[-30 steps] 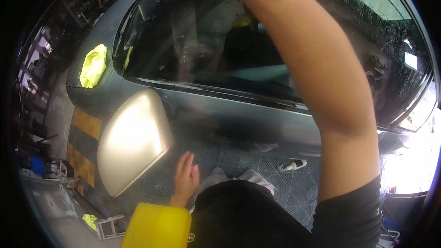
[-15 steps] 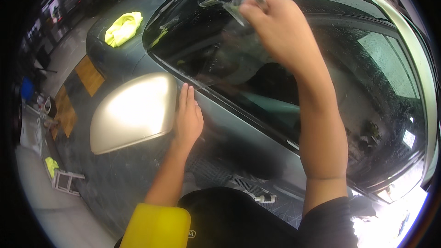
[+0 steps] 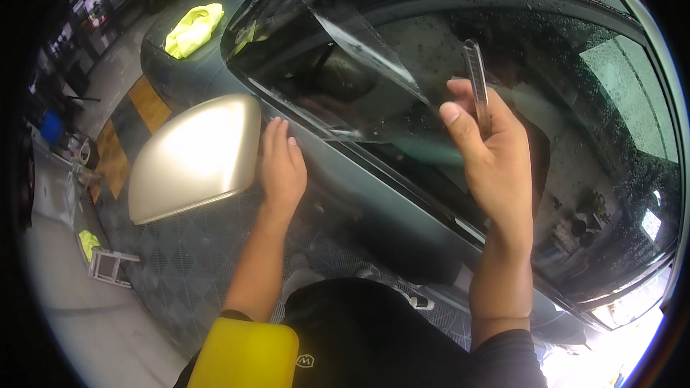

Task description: The person applies a protective film to the side of a car, using a yellow squeegee to smooth the surface and a metal blade to trim excess material along the door edge and side mirror. They wipe the area with a cloth and use a spray bottle to apply liquid during the process.

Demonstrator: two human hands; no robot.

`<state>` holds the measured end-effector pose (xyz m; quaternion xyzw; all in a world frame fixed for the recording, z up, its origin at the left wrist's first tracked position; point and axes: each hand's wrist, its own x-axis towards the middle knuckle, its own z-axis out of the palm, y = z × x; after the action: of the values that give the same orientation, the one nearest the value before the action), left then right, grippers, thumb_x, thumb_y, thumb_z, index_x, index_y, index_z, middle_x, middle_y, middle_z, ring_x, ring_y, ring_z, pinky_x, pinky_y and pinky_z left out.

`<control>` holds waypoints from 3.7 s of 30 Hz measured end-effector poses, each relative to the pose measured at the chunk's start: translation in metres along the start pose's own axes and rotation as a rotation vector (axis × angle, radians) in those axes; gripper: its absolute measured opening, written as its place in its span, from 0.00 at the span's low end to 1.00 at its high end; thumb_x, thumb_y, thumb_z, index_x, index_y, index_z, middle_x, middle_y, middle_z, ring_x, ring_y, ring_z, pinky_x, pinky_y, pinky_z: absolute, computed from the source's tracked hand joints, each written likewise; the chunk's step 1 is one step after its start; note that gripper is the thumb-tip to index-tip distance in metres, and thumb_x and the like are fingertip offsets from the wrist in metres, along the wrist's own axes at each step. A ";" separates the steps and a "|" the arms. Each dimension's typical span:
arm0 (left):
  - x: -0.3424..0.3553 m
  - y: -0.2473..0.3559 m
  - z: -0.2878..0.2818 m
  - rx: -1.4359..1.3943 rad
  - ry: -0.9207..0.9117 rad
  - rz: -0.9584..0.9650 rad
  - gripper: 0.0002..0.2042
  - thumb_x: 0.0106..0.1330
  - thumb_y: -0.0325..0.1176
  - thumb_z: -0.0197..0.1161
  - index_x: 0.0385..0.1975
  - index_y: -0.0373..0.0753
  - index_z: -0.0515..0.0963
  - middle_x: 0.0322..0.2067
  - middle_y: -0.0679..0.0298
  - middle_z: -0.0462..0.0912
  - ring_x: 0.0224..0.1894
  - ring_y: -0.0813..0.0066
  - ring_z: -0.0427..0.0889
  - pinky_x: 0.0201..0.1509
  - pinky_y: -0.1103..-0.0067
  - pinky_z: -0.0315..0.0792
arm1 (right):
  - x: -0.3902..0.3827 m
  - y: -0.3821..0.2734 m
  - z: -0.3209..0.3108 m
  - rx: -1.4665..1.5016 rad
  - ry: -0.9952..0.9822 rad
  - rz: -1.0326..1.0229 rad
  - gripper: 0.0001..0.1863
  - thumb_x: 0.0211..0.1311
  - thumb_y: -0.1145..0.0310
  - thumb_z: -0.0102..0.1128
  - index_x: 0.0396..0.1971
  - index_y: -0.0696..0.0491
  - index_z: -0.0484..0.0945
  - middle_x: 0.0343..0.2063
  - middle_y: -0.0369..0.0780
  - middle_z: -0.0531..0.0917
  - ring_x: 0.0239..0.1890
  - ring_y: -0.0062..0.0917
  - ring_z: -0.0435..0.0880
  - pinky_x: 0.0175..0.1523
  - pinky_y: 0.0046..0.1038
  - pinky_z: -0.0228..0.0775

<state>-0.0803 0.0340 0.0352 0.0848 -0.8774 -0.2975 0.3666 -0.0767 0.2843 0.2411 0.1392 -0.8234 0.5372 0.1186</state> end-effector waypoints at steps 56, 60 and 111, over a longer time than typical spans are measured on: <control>0.029 0.022 -0.027 0.053 -0.403 -0.416 0.30 0.74 0.43 0.44 0.70 0.30 0.58 0.36 0.35 0.83 0.43 0.39 0.83 0.50 0.60 0.75 | -0.033 0.068 0.146 -0.665 -0.302 -0.485 0.24 0.58 0.74 0.55 0.56 0.66 0.72 0.35 0.48 0.80 0.34 0.37 0.85 0.33 0.33 0.78; 0.029 0.025 -0.031 0.050 -0.399 -0.422 0.30 0.73 0.43 0.45 0.70 0.29 0.58 0.33 0.36 0.83 0.40 0.39 0.84 0.49 0.60 0.75 | -0.027 0.069 0.157 -0.673 -0.334 -0.479 0.24 0.57 0.73 0.57 0.54 0.67 0.73 0.36 0.50 0.82 0.34 0.37 0.87 0.33 0.31 0.80; 0.236 0.041 -0.140 -0.011 -1.016 1.104 0.24 0.59 0.26 0.66 0.57 0.37 0.76 0.51 0.56 0.78 0.53 0.62 0.78 0.58 0.72 0.72 | -0.087 0.061 0.160 -0.588 0.199 -0.302 0.18 0.46 0.81 0.60 0.42 0.58 0.77 0.26 0.39 0.77 0.28 0.32 0.76 0.36 0.32 0.68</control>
<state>-0.1497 -0.0838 0.2767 -0.5175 -0.8521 -0.0772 0.0126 -0.0246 0.1700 0.0961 0.1662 -0.8975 0.2642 0.3117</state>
